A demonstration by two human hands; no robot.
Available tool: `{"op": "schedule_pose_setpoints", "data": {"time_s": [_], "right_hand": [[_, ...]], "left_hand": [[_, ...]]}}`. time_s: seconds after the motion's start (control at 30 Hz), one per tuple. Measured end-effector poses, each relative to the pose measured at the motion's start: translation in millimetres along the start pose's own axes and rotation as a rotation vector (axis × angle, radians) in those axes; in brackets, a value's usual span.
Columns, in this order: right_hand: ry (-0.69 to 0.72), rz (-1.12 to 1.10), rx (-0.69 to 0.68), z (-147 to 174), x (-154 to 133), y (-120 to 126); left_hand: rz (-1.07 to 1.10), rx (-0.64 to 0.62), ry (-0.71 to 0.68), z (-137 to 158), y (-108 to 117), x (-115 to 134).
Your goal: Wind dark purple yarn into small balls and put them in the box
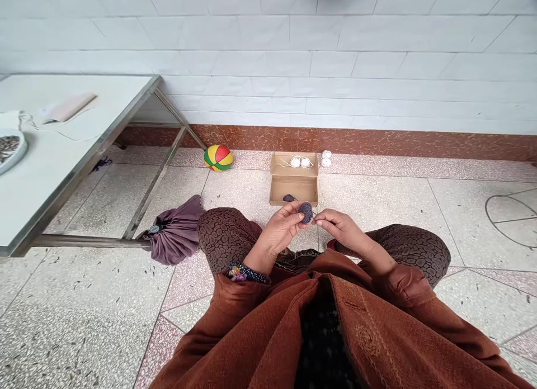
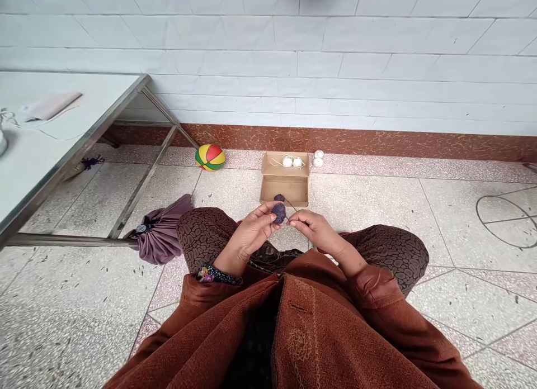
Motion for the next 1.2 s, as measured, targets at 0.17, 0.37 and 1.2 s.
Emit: {"op": "schedule_pose_setpoints", "data": {"time_s": [0.17,0.37,1.2], "right_hand": [[0.149,0.106,-0.113,-10,-32,17],[0.092,-0.008,-0.146,-43,-14,20],[0.001,0.039,-0.024,-39,11,11]], "left_hand": [[-0.365,0.058,-0.163,-3,0,1],[-0.443,-0.187,-0.098,7,-20,0],[-0.364,-0.121,-0.223,6,-15,1]]}}
Point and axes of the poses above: each hand's wrist, its own z-axis away from the middle knuckle, its own y-axis out of the back of the hand, x = y × z, the point moved 5 cm from there along -z, towards the middle knuckle, and after that the axes turned 1 degree about x, right-handed, at the moved point
